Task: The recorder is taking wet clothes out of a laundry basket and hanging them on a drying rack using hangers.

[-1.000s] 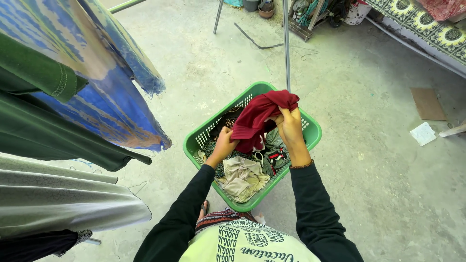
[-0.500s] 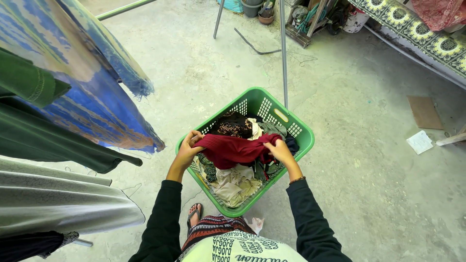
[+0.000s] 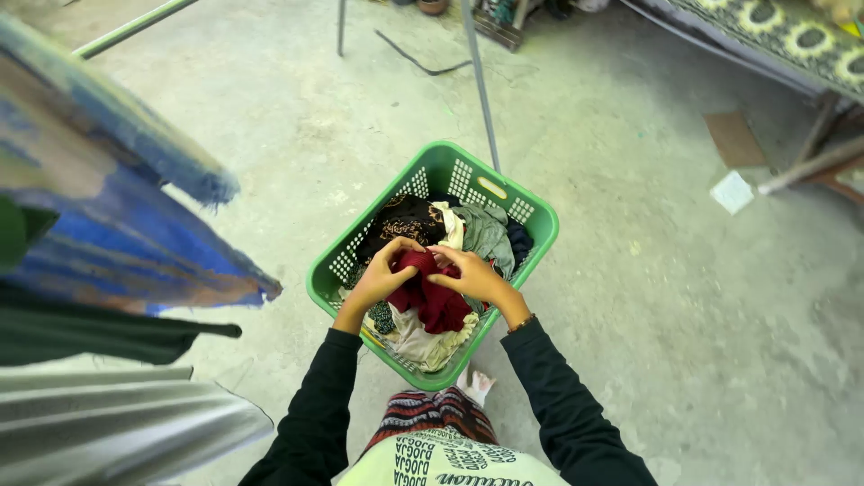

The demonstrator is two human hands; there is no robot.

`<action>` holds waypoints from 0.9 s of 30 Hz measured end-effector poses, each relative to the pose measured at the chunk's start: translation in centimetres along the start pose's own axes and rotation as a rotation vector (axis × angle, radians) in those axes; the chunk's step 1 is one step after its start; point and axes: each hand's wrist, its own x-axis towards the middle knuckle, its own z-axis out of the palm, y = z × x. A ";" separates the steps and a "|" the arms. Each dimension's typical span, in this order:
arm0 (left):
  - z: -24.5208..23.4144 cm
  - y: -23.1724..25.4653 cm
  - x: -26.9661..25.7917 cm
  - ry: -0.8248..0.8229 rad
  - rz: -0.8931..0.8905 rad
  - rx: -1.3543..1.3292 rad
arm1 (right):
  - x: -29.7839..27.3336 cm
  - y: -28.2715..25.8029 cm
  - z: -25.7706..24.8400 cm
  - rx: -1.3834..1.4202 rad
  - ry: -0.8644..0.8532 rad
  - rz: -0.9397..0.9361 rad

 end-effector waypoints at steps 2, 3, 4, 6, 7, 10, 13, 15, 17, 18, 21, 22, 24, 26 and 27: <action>0.2 1.6 1.3 -0.006 0.017 0.085 | 0.6 -0.4 0.7 -0.227 -0.011 -0.080; 0.3 2.1 1.7 -0.042 0.005 0.082 | 0.4 0.9 1.5 -0.219 0.015 -0.053; 0.4 2.5 2.1 -0.052 0.082 0.135 | 0.2 2.3 2.2 -0.280 0.061 -0.049; 0.5 3.1 2.7 -0.093 0.144 0.176 | -0.4 3.7 3.1 -0.333 0.121 -0.013; 0.7 3.3 2.7 -0.078 0.211 0.241 | -0.9 4.0 2.9 -0.339 0.184 -0.037; 1.2 3.1 2.5 -0.048 0.285 0.289 | -3.0 4.1 2.3 -0.358 0.274 -0.038; 1.7 2.7 2.7 -0.002 0.263 0.209 | -4.6 4.2 -0.2 -0.395 0.295 -0.006; 1.9 2.9 2.5 0.009 0.205 0.133 | -5.9 4.1 -1.9 -0.405 0.286 0.039; 2.0 3.6 2.3 -0.036 0.179 0.252 | -7.2 3.6 -3.2 -0.388 0.283 0.076; 2.2 3.2 2.3 -0.046 0.170 0.247 | -7.8 3.4 -3.4 -0.385 0.285 0.090; 2.7 2.0 2.9 -0.078 0.292 0.350 | -8.6 3.6 -4.4 -0.361 0.299 0.101; 3.0 1.7 3.1 -0.068 0.269 0.359 | -8.8 3.8 -4.5 -0.348 0.290 0.106; 3.7 0.9 3.8 -0.061 0.251 0.367 | -9.0 4.5 -5.1 -0.337 0.288 0.110; 4.5 0.1 4.7 -0.039 0.193 0.280 | -9.1 5.6 -5.8 -0.309 0.269 0.098; 4.9 -0.2 5.2 -0.041 0.197 0.282 | -9.0 6.2 -6.3 -0.309 0.273 0.096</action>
